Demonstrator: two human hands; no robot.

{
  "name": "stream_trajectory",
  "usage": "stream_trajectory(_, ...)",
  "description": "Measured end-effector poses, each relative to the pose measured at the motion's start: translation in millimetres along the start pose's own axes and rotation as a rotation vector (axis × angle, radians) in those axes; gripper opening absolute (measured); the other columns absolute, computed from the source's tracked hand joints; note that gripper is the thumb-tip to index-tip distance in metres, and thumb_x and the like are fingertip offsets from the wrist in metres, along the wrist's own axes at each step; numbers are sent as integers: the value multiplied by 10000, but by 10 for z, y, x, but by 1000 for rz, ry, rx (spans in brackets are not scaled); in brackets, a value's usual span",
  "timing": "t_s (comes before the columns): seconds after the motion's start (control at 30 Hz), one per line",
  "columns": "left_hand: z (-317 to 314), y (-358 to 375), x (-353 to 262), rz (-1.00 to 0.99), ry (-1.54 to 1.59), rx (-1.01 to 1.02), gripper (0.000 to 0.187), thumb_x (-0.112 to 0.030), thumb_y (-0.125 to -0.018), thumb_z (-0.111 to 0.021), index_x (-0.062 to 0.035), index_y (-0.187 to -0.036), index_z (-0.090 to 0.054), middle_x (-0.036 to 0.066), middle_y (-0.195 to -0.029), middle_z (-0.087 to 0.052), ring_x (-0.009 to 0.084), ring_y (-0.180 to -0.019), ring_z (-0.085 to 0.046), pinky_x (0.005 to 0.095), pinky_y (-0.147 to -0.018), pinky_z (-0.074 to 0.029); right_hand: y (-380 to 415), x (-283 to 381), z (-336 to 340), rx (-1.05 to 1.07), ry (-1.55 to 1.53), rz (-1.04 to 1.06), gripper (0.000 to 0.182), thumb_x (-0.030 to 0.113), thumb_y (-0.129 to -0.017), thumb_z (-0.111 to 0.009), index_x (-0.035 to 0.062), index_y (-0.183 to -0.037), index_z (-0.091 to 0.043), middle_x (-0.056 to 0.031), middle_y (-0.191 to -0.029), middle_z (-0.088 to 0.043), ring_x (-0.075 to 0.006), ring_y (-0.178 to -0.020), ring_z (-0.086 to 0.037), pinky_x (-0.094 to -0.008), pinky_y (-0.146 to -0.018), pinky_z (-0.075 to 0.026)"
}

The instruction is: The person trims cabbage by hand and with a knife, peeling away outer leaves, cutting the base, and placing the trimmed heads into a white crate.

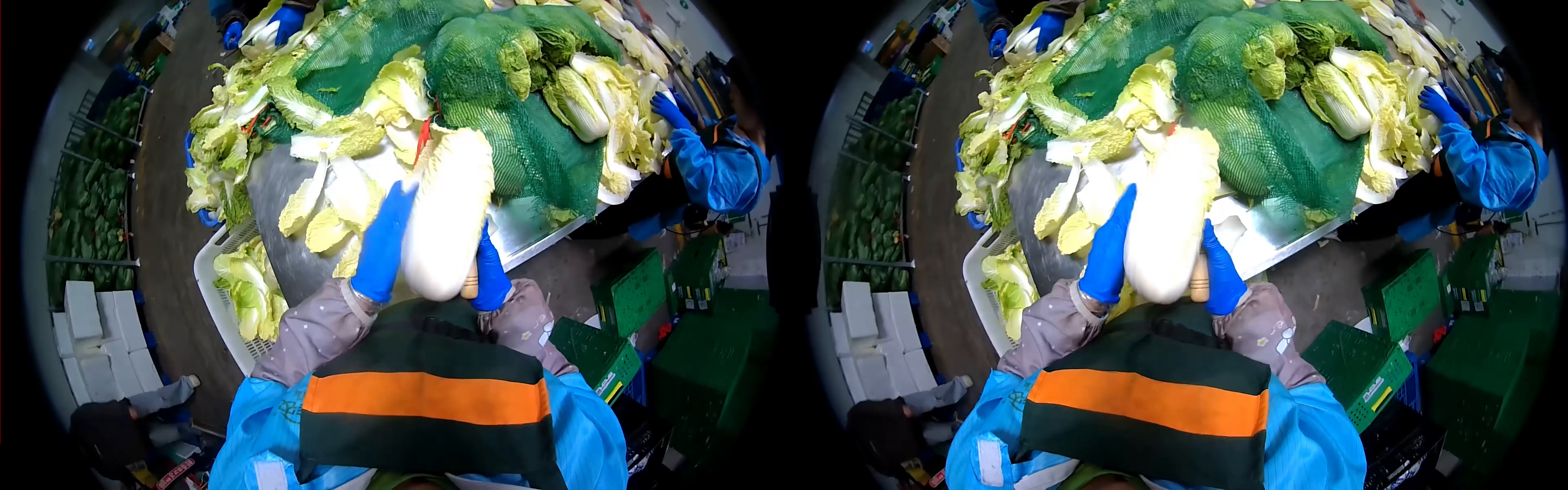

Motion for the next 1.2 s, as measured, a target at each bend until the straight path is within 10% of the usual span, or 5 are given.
stream_trajectory(0.67, -78, 250, -266, -44, -90, 53, 513, -320, -932, -480, 22, -1299, -374, 122, -1242, -473, 191, -1117, -458, 307, -958, -360, 89, 152, -225, 9, 321, 146, 724, 101, -755, -663, 38, -1364, -276, -110, -1285, -444, -243, -1178, -450, -364, -991, -380)
stream_trajectory(0.77, 45, 177, -67, 147, -640, 187, 520, -302, -918, -509, 10, -1308, -367, 113, -1284, -455, 207, -1139, -456, 320, -948, -378, 167, 87, -273, 17, 246, 24, 700, 107, -761, -653, 26, -1353, -288, -111, -1274, -458, -245, -1178, -452, -361, -996, -371)
stream_trajectory(0.87, -11, 163, 467, 155, 700, 234, 445, -305, -957, -386, -51, -1323, -381, 131, -1293, -468, 236, -1126, -498, 356, -980, -387, 232, 59, -422, 90, 631, 56, 863, 118, -660, -734, 22, -1376, -262, -105, -1278, -459, -233, -1151, -473, -360, -980, -378)
stream_trajectory(1.0, 219, -118, -173, 311, 619, 138, 480, -200, -942, -454, -45, -1363, -283, 116, -1353, -374, 220, -1180, -433, 347, -987, -376, 287, 253, -684, 96, 779, 337, 936, 111, -583, -830, -20, -1354, -315, -114, -1274, -467, -189, -1154, -454, -327, -975, -373)
stream_trajectory(1.2, -222, 109, -1186, -577, -709, -21, 731, -85, -757, -681, -48, -1380, -301, 143, -1380, -370, 229, -1261, -368, 325, -1013, -315, 295, 418, -604, -130, 1129, 544, 793, 204, -602, -827, 20, -1275, -451, -140, -1147, -581, -201, -1043, -564, -335, -893, -451)
Point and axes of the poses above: each hand's wrist, its own y-axis away from the middle knuckle, its own z-axis out of the back of the hand, x = y × z, the point moved 9 cm from there along -y, towards the middle knuckle
